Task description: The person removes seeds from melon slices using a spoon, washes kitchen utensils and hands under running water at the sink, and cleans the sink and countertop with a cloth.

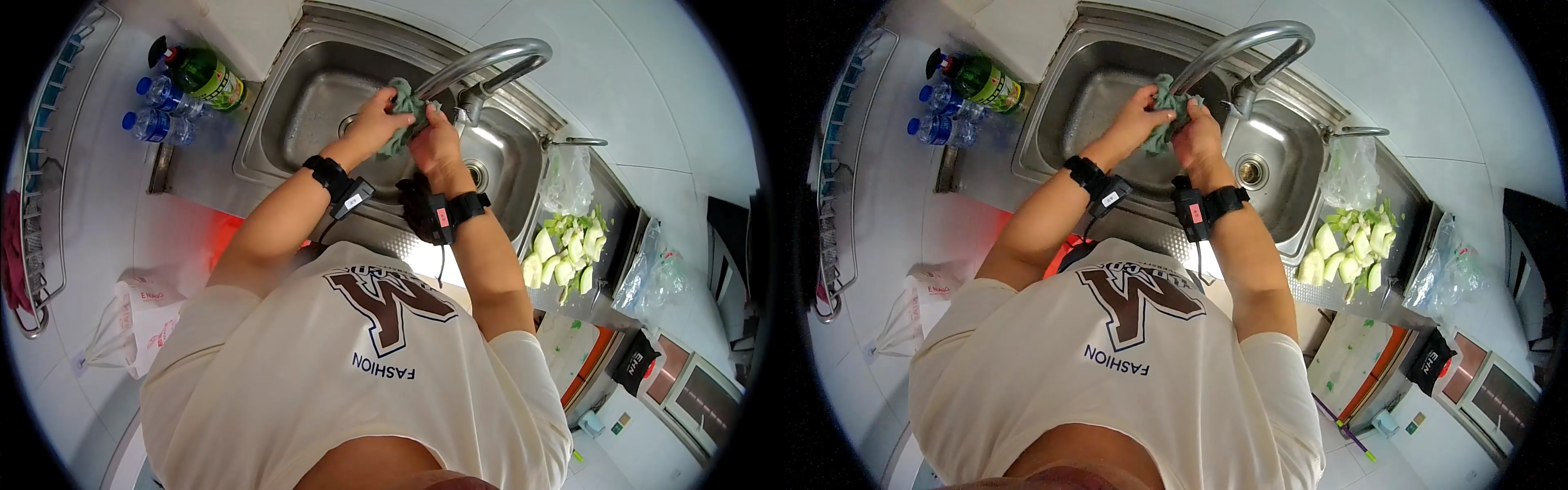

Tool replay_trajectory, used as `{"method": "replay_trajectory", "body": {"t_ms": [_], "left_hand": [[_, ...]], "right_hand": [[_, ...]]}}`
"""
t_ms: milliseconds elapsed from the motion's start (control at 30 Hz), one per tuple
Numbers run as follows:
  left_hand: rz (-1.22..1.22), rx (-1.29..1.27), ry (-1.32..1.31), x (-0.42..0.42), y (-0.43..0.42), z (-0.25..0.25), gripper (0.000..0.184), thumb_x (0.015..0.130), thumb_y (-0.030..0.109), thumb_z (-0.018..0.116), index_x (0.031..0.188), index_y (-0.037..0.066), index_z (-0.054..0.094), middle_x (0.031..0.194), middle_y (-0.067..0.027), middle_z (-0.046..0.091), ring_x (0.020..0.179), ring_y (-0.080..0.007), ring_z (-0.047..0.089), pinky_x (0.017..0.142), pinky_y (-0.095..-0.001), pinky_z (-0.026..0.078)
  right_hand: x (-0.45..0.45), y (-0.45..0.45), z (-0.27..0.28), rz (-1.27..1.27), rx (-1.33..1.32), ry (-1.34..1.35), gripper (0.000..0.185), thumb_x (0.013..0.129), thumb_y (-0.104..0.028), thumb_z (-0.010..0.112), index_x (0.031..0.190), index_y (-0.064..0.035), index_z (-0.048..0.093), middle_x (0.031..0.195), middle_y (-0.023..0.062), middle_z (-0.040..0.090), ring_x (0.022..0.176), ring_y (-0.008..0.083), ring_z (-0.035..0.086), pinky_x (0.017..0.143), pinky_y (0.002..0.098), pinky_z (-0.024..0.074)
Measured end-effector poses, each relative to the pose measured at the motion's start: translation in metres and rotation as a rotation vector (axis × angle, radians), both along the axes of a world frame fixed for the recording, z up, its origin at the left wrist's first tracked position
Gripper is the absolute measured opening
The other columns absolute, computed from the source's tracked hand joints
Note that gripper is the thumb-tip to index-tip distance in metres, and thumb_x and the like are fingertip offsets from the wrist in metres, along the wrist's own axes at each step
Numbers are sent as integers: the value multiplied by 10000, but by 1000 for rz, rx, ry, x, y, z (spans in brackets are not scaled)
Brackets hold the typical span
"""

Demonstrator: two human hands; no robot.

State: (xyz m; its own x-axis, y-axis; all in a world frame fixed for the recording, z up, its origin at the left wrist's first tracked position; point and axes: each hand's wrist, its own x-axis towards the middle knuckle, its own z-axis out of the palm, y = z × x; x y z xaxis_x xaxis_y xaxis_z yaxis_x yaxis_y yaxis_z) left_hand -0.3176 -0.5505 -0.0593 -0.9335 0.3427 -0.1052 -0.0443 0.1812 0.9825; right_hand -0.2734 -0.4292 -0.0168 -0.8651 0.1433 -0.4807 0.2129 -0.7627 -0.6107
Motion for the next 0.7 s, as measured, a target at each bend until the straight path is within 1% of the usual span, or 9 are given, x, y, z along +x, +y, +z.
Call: {"method": "replay_trajectory", "body": {"t_ms": [33,100,200,367,400,467,567,667,700], "left_hand": [[0,0,0,-1,-3,6,447,835,51,617,1252,36,458,1062,-80,584,983,-172,578,807,-289,484],[74,655,-443,-4,-15,30,317,847,47,578,1158,36,522,1041,-69,606,934,-153,595,799,-294,489],[37,787,-508,-10,-29,48,271,830,25,518,1100,-1,539,986,-91,624,874,-166,608,778,-288,497],[-202,334,-209,-6,-14,28,321,810,42,529,1128,18,569,958,-61,621,852,-140,593,742,-282,471],[-201,331,-210,0,-7,22,321,810,42,529,1128,18,569,958,-61,621,852,-140,593,742,-282,471],[-464,-119,165,18,2,23,406,795,85,561,1197,26,533,949,-92,634,859,-153,601,760,-285,473],[-637,-326,140,33,-2,65,407,806,141,593,1197,36,555,1031,-104,654,901,-146,620,786,-281,483],[-567,4,16,26,-18,43,379,836,158,594,1190,30,557,932,-62,652,829,-146,619,763,-275,493],[-533,174,-301,19,-26,37,380,878,204,578,1216,37,536,950,-49,636,847,-142,608,771,-283,501]], "right_hand": [[0,-1,1,-13,5,30,248,985,-207,372,1130,-51,499,1117,97,567,1035,242,540,940,414,394],[3,9,-6,-47,1,58,240,975,-203,398,1144,-58,487,1149,95,553,1067,253,524,957,427,385],[6,35,-32,-84,0,27,256,960,-215,432,1169,-71,469,1182,96,534,1108,265,500,977,445,373],[12,22,-54,37,334,-427,328,955,-303,423,1197,-84,453,1197,109,523,1151,263,469,965,452,387],[13,14,-59,84,230,-404,338,951,-322,415,1179,-79,473,1188,120,530,1129,264,489,952,450,401],[16,12,-72,134,120,-380,353,946,-341,407,1160,-73,492,1180,131,538,1107,264,509,938,449,415],[16,28,-87,190,-217,-166,356,913,-377,420,1048,-95,591,1016,74,623,929,254,585,824,386,473],[20,15,-22,79,-211,43,377,910,-398,432,1076,-91,574,1050,90,612,944,272,577,807,398,478],[25,21,-14,138,-246,60,430,914,-437,434,1127,-83,551,1110,111,592,993,296,564,846,427,474]]}}
